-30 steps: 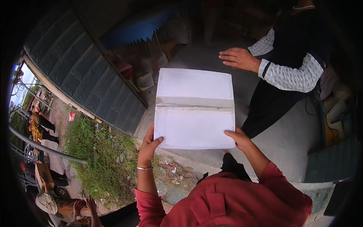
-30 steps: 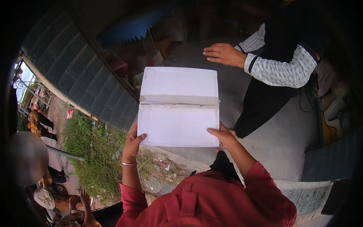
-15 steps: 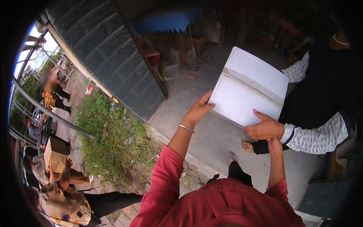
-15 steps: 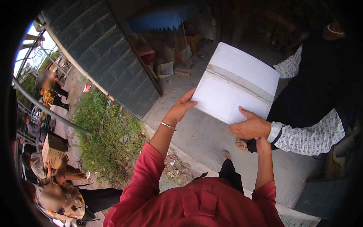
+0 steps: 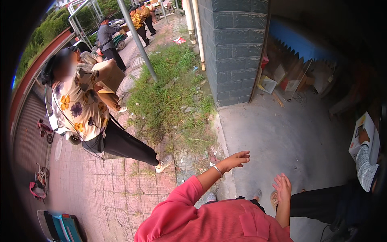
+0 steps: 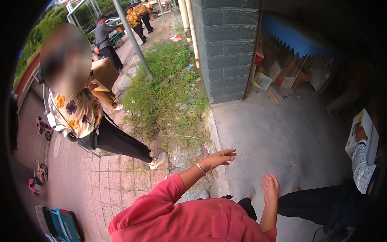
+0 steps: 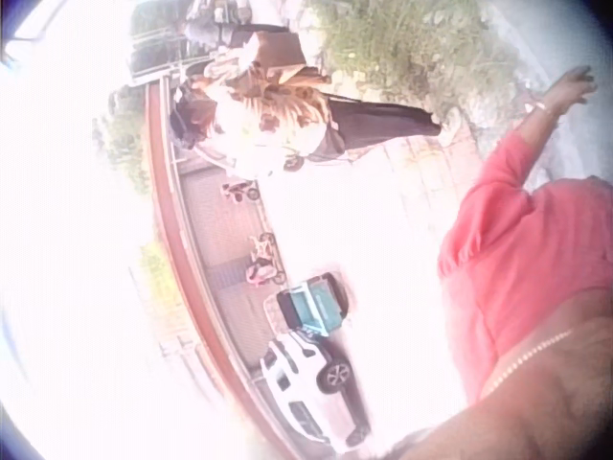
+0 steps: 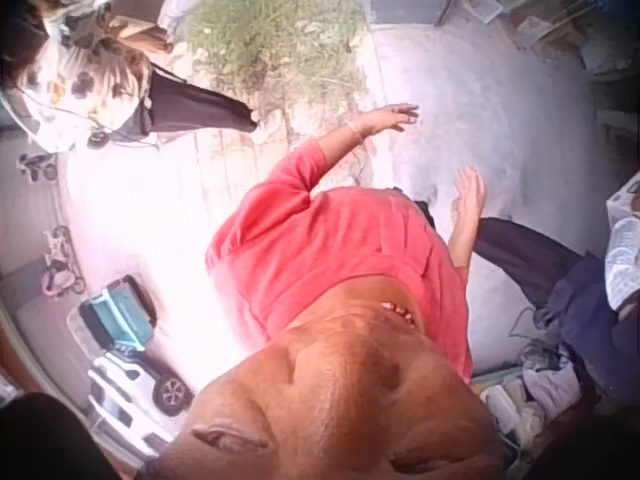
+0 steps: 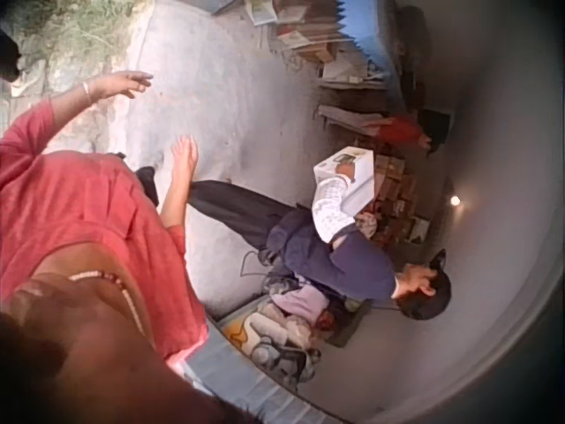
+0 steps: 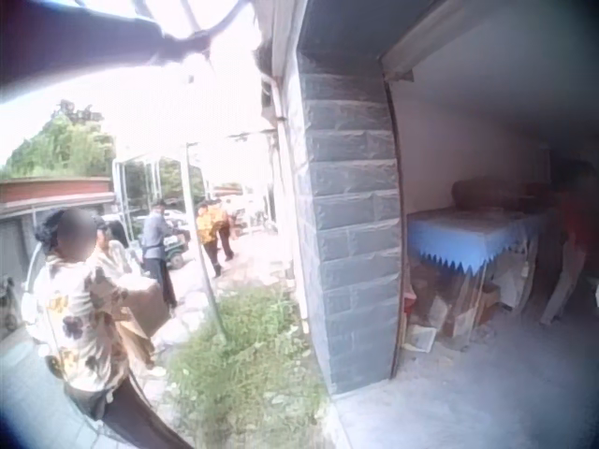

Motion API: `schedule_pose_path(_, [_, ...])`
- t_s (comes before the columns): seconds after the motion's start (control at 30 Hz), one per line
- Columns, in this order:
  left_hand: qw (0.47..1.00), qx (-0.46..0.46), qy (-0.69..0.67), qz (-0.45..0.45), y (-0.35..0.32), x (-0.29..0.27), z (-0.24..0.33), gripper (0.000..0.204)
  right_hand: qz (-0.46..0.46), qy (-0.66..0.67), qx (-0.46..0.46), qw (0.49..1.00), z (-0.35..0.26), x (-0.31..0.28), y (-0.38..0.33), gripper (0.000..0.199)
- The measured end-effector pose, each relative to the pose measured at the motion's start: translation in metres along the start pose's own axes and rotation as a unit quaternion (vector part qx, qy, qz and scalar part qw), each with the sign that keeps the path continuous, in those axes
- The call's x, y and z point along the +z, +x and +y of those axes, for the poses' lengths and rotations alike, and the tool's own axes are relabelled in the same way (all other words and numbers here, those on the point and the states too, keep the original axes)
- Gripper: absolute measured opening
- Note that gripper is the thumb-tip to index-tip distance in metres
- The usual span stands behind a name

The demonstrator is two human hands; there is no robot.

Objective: The person unloads various cardboard boxes from another person and passes them to a third person standing at a doorway.

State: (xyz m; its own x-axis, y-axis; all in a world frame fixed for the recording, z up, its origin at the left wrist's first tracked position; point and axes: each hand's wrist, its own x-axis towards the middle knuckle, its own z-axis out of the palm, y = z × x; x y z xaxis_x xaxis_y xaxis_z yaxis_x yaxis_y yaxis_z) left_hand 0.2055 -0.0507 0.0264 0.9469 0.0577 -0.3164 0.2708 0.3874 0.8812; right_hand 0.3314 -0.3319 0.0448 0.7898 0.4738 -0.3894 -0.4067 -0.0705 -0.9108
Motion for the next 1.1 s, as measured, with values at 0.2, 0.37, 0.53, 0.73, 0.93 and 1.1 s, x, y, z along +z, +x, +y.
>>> schedule_pose_path(0.2, [0.980,0.002,-0.119,0.156,-0.105,-0.070,-0.049,0.064,-0.090,-0.091,0.022,0.992,-0.010,0.071,0.012,0.047])
schedule_pose_path(0.37, [0.962,0.064,-0.128,0.231,-0.157,-0.084,-0.026,0.061,-0.140,-0.121,0.027,0.982,-0.018,0.116,0.022,0.045])
schedule_pose_path(0.53, [0.950,0.129,-0.068,0.277,-0.183,-0.096,0.022,0.058,-0.184,-0.126,0.059,0.973,-0.031,0.164,0.026,0.047])
schedule_pose_path(0.73, [0.893,0.286,0.025,0.347,-0.225,-0.111,0.074,0.044,-0.246,-0.123,0.071,0.959,-0.028,0.203,0.013,0.057])
schedule_pose_path(0.93, [0.812,0.328,0.195,0.442,-0.252,-0.168,0.175,0.035,-0.307,-0.111,0.117,0.938,-0.024,0.269,0.000,0.071])
schedule_pose_path(1.1, [0.603,0.308,0.585,0.448,-0.196,-0.214,0.243,0.050,-0.399,-0.048,0.211,0.891,-0.028,0.318,-0.044,0.080])
